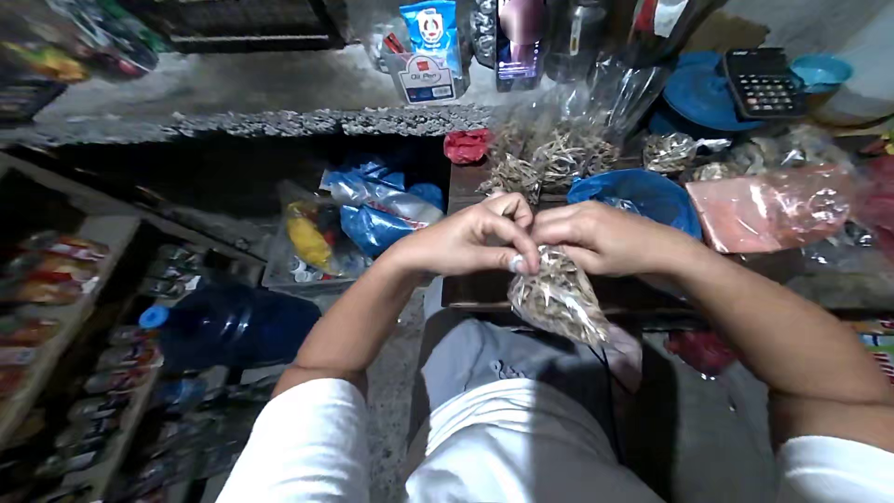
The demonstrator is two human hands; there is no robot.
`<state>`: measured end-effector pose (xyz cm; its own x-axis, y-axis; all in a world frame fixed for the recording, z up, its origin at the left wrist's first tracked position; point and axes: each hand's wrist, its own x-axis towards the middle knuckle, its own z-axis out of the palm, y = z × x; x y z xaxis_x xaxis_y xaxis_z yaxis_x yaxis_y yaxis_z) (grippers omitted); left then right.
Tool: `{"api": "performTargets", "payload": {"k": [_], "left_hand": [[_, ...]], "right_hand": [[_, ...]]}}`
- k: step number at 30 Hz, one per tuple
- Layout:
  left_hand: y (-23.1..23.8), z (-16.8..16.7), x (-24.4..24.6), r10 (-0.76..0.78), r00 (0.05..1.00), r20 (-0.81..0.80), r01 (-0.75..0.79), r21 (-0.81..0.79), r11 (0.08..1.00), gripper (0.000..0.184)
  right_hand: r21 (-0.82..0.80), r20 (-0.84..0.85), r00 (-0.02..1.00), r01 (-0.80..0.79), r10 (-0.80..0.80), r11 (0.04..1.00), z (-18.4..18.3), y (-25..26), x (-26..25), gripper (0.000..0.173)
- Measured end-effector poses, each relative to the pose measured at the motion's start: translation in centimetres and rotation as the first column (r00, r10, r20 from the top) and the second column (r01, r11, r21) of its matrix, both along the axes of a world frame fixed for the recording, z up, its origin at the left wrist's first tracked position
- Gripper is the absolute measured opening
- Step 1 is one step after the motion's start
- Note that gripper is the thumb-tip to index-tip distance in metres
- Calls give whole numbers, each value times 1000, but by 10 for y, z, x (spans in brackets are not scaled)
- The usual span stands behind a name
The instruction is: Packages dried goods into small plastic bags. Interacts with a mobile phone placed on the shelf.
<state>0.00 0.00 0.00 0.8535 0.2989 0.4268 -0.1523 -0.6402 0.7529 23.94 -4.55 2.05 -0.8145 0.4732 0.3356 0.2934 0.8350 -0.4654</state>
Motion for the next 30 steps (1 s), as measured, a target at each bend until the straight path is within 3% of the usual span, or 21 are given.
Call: {"api": "performTargets", "payload": {"k": [2,6,9,13,16,18,22,26,30], "left_hand": [[6,-5,1,76,997,18,-74,-107,991,17],[-10,-16,15,400,895,198,-298,-402,866,6],[-16,-20,24,541,820,188,-368,-549,750,11],[-6,-21,19,496,864,85,-398,-487,778,6],[-3,-16,14,500,864,-52,-498,-225,838,8],[-6,-17,17,568,813,-129,-576,-38,817,13],[-14,-31,29,701,713,-19,-679,232,697,16],[-12,-49,37,743,658,125,-741,282,609,16],[-6,-67,42,763,609,217,-791,237,564,14]], "right_hand": [[253,38,988,133,-147,958,0,2,-2,18],[651,-121,934,331,-337,683,-12,5,-7,17],[776,-169,926,336,-337,534,-18,13,-7,16],[811,-8,951,188,-310,554,-11,16,-2,16],[718,192,933,78,-304,692,3,13,-4,15],[598,287,905,87,-315,796,9,12,-7,11],[230,406,819,337,-404,913,14,13,-12,22],[-118,348,777,592,-525,798,5,15,-17,30],[-186,225,719,694,-658,695,-12,11,-24,30]]}}
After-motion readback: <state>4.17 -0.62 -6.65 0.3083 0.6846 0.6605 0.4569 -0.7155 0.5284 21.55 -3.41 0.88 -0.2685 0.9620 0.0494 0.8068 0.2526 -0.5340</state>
